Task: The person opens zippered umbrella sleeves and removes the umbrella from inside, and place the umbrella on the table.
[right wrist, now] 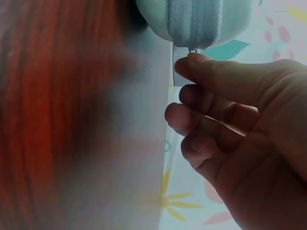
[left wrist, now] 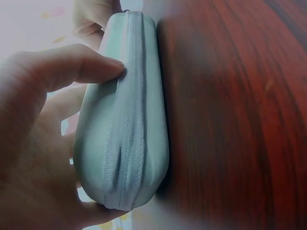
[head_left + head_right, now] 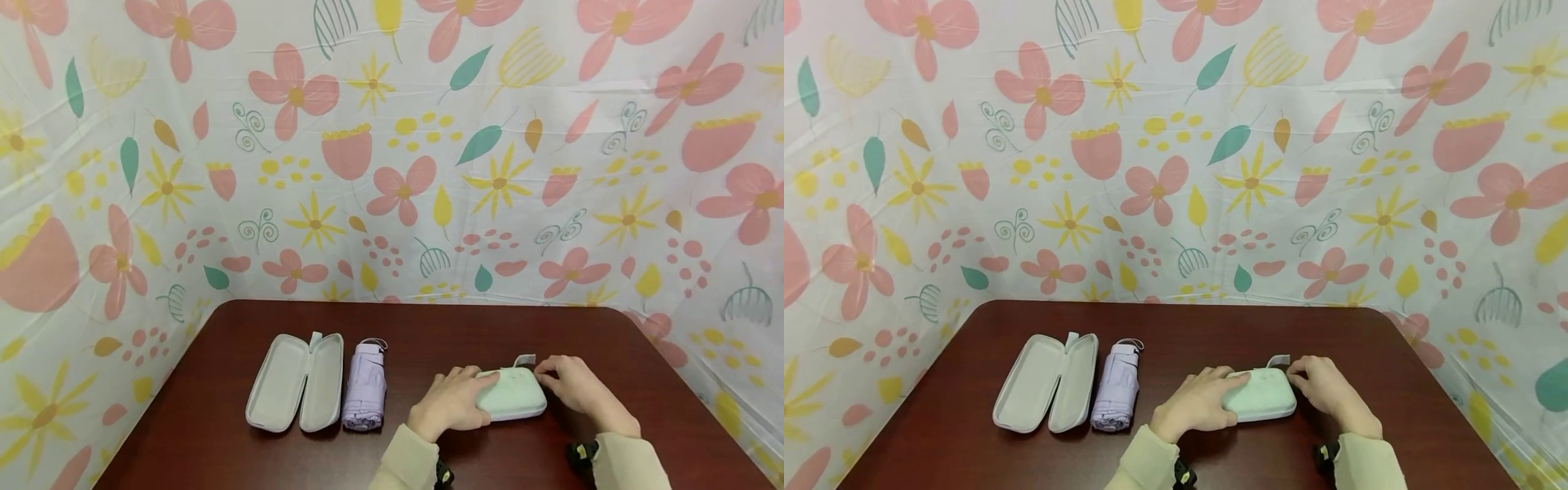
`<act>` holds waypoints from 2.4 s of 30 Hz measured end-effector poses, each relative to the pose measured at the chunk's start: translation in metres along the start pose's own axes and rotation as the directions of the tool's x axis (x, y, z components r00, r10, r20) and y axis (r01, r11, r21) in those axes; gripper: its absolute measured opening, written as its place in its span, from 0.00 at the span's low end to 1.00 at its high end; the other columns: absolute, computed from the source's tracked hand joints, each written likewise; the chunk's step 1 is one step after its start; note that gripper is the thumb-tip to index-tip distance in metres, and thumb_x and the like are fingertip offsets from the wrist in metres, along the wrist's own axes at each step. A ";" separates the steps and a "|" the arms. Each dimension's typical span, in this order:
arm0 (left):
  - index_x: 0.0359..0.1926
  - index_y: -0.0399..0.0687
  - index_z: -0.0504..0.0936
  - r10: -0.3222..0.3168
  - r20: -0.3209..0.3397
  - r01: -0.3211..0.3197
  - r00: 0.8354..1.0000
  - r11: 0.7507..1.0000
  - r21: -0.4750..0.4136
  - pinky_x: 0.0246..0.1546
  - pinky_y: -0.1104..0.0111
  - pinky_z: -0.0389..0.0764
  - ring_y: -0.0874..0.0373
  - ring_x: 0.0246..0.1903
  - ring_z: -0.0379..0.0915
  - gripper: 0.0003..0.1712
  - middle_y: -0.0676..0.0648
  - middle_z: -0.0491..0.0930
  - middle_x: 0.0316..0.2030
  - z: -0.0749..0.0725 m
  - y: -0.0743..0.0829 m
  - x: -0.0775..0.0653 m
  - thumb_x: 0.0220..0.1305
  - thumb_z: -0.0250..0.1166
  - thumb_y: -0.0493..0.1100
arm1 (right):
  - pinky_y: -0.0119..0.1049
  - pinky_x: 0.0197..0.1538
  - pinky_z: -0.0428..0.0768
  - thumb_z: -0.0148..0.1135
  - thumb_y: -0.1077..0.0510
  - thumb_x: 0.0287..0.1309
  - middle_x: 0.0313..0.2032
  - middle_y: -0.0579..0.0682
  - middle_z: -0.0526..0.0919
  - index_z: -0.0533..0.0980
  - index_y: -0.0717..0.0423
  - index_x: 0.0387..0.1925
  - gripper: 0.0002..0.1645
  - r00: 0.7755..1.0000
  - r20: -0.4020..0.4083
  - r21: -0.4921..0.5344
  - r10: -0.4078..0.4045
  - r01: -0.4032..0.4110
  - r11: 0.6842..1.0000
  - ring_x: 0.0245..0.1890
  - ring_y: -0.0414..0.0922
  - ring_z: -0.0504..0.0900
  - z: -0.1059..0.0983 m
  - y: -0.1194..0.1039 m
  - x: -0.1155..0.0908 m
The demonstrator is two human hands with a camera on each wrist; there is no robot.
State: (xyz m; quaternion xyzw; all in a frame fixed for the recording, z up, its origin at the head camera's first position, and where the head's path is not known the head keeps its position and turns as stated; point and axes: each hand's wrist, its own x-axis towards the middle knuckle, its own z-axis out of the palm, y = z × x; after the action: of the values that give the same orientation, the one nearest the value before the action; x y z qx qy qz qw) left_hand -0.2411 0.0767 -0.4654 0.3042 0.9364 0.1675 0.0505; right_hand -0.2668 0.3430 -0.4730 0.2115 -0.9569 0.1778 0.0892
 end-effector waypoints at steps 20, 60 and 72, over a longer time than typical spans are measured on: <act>0.72 0.74 0.63 -0.043 -0.024 0.043 0.999 0.999 0.012 0.49 0.60 0.69 0.59 0.58 0.64 0.40 0.59 0.66 0.65 0.001 0.000 -0.001 0.59 0.66 0.54 | 0.47 0.38 0.79 0.71 0.66 0.50 0.29 0.44 0.83 0.83 0.54 0.26 0.05 1.000 0.008 -0.017 0.020 -0.020 1.000 0.32 0.47 0.81 -0.003 -0.009 -0.005; 0.69 0.62 0.69 -0.208 -0.216 0.229 0.954 0.970 0.079 0.36 0.52 0.72 0.49 0.44 0.72 0.39 0.48 0.75 0.53 0.011 0.016 0.004 0.55 0.67 0.54 | 0.48 0.39 0.79 0.68 0.66 0.52 0.30 0.45 0.83 0.83 0.56 0.27 0.03 0.997 0.036 0.017 0.072 -0.073 0.997 0.33 0.46 0.80 0.000 -0.024 -0.001; 0.67 0.59 0.72 -0.264 -0.244 0.289 0.933 0.955 0.073 0.30 0.53 0.73 0.48 0.41 0.74 0.38 0.47 0.77 0.49 0.012 0.021 0.008 0.54 0.68 0.56 | 0.44 0.37 0.77 0.68 0.68 0.51 0.29 0.43 0.80 0.82 0.53 0.26 0.08 0.998 0.012 0.019 0.069 -0.069 0.997 0.30 0.42 0.77 0.006 -0.028 0.002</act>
State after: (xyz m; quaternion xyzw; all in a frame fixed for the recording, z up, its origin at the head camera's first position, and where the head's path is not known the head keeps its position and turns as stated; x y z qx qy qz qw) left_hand -0.2331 0.1010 -0.4695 0.1500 0.9770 0.1423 -0.0525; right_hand -0.2572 0.3161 -0.4690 0.1802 -0.9624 0.1888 0.0757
